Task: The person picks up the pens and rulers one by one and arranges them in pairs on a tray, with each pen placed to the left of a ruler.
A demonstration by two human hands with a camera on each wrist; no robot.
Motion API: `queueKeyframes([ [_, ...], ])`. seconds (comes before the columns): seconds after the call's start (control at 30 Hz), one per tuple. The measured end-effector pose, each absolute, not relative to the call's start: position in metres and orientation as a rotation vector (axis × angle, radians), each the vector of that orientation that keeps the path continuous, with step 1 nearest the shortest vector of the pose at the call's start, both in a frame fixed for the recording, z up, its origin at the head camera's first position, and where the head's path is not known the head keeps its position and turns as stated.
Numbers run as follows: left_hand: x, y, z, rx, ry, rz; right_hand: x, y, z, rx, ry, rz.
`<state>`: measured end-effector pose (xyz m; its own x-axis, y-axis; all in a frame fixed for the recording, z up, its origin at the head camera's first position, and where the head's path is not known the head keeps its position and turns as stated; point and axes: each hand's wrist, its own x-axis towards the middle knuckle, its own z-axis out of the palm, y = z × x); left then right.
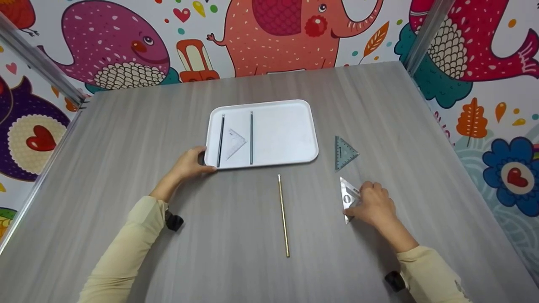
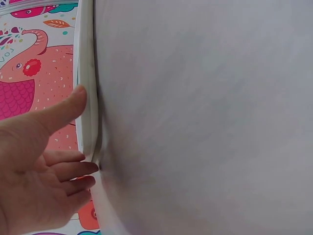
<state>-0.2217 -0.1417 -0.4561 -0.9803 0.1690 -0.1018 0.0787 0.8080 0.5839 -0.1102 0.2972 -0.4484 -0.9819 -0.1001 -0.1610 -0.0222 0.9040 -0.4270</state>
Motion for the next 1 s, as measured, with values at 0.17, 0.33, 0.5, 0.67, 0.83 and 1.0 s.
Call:
queueKeyframes([
  [0.17,-0.222,-0.142,-0.456,0.211,2.855,0.902,-0.113,0.301,-0.452,-0.072,2.807,-0.849],
  [0.33,-0.221,-0.142,-0.456,0.218,2.860,0.894,-0.115,0.305,-0.452,-0.032,2.628,-1.090],
  [0.5,-0.221,-0.142,-0.455,0.225,2.865,0.893,-0.116,0.306,-0.452,-0.020,2.453,-1.251],
  [0.67,-0.221,-0.143,-0.455,0.229,2.863,0.903,-0.117,0.308,-0.451,-0.021,2.318,-1.354],
  [0.83,-0.220,-0.142,-0.455,0.206,2.859,0.893,-0.119,0.310,-0.451,0.004,2.212,-1.425],
  [1.0,-0.221,-0.142,-0.454,0.202,2.863,0.879,-0.121,0.311,-0.452,0.030,2.172,-1.460],
])
